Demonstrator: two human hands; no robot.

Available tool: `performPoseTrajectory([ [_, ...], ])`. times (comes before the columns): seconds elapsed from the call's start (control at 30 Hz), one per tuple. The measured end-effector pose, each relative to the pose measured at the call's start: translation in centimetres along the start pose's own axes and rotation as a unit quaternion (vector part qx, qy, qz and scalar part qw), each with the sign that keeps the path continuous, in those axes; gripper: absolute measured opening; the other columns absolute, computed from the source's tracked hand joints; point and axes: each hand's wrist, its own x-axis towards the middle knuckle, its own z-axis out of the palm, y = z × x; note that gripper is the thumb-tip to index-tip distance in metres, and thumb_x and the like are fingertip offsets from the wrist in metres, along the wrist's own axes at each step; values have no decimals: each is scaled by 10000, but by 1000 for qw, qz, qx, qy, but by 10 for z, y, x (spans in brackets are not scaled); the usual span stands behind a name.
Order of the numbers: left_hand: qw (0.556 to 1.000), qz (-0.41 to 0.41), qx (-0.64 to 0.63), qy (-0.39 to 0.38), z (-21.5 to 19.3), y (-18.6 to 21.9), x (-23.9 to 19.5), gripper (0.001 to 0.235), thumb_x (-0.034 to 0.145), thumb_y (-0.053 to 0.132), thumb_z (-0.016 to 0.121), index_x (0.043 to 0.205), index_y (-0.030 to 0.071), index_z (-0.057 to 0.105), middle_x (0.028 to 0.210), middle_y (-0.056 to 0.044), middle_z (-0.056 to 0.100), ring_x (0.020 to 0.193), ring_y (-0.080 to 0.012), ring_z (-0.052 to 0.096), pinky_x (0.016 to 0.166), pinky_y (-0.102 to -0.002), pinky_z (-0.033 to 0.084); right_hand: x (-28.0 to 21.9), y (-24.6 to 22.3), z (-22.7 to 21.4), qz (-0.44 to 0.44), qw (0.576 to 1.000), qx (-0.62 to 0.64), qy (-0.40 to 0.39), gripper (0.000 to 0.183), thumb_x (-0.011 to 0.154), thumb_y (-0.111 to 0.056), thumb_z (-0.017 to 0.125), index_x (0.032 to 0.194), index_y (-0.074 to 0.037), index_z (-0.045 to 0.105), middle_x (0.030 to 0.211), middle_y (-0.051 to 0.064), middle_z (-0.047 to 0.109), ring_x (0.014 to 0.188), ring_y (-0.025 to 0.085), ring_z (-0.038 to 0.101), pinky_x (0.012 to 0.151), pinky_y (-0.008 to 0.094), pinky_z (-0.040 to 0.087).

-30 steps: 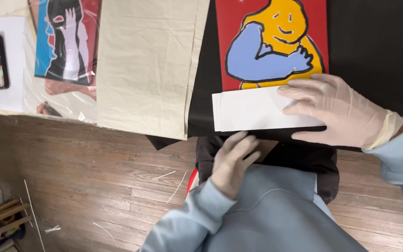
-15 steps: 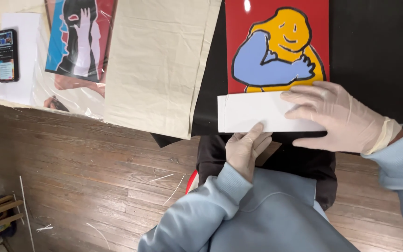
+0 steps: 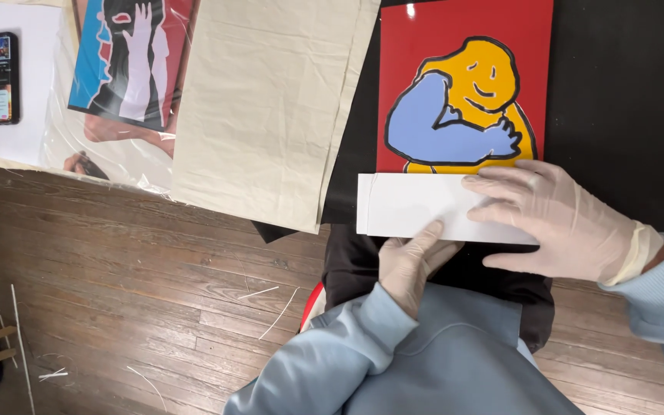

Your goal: Prepare and mount artwork onto a board using paper templates and clamps.

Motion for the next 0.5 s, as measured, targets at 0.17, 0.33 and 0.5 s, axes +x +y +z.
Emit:
performPoseTrajectory([
  [0.17, 998, -7, 62, 21, 8, -1, 1, 509, 874, 124, 776, 1310, -58, 586, 1160, -177, 702, 988, -297, 714, 876, -386, 626, -9, 10, 10, -17, 1000, -6, 5, 646, 666, -532, 805, 1186, -179, 654, 1478, 63, 486, 1387, 284, 449, 1119, 499, 379],
  [0.33, 997, 30, 63, 41, 10, -5, 0, 476, 824, 74, 779, 1260, -61, 642, 1148, -152, 731, 960, -247, 744, 754, -350, 647, -3, 38, -5, -59, 997, 52, -10, 596, 754, -509, 797, 1233, -176, 674, 1438, 71, 576, 1351, 282, 503, 1114, 463, 401],
  [0.5, 995, 44, 57, 72, 9, -16, 4, 422, 825, 59, 787, 1201, -99, 677, 1081, -171, 756, 916, -253, 758, 720, -351, 652, 94, 83, -93, 243, 928, 118, -258, 485, 779, -462, 809, 1245, -340, 758, 1210, -107, 708, 1073, 112, 672, 970, 287, 608],
])
